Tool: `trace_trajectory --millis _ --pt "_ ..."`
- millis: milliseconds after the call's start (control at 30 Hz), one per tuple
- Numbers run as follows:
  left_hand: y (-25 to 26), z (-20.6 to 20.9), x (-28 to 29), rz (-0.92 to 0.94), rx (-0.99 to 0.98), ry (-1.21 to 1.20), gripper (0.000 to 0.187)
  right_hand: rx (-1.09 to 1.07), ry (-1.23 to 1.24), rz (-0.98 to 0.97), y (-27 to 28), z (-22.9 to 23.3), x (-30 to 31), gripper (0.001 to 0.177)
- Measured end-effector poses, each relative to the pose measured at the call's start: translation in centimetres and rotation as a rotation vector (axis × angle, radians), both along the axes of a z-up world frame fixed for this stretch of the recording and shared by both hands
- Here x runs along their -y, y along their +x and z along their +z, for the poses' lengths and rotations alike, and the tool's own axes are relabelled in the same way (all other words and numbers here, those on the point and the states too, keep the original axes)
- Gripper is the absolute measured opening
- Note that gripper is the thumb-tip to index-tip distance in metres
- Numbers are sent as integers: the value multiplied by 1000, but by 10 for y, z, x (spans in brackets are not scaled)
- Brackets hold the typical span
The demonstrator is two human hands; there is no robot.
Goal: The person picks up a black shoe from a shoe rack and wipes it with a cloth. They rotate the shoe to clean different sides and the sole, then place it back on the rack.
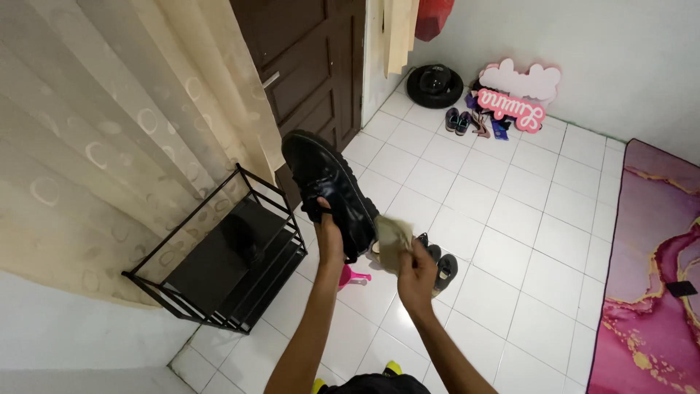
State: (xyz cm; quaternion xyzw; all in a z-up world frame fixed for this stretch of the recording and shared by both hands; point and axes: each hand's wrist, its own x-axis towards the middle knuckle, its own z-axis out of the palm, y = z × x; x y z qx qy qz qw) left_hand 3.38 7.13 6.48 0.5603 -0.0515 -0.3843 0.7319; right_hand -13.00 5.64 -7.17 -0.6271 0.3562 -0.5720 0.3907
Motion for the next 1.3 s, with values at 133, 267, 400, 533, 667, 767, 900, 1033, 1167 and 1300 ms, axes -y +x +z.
trace_trajectory --millis 133,267,400,533,667,767,900,1033,1167,1300 --pt "-12 -58 4 -19 43 96 73 -120 -224 11 36 89 -12 33" --pt "-25 -10 0 69 37 -9 64 -504 -316 138 38 65 -29 38" --pt "3 -55 3 16 55 100 89 -372 -73 192 14 64 -30 25" --pt "12 -69 4 -62 66 85 92 -196 89 28 8 78 5 15" --pt "1 -74 -6 -193 65 84 101 -351 -226 -15 22 112 5 16" --pt "8 -69 -5 -242 106 77 102 -488 -293 15 20 96 -6 21" --pt "13 -48 -9 -241 147 48 104 -400 -230 66 1 44 -19 18" --pt "6 -38 -21 -265 121 16 104 -239 -138 61 -15 26 1 13" --pt "-11 -37 -24 -291 152 64 105 -314 -211 5 -3 77 11 17" --pt "-14 -19 -31 -297 180 108 111 -492 -366 79 -2 73 -13 31"
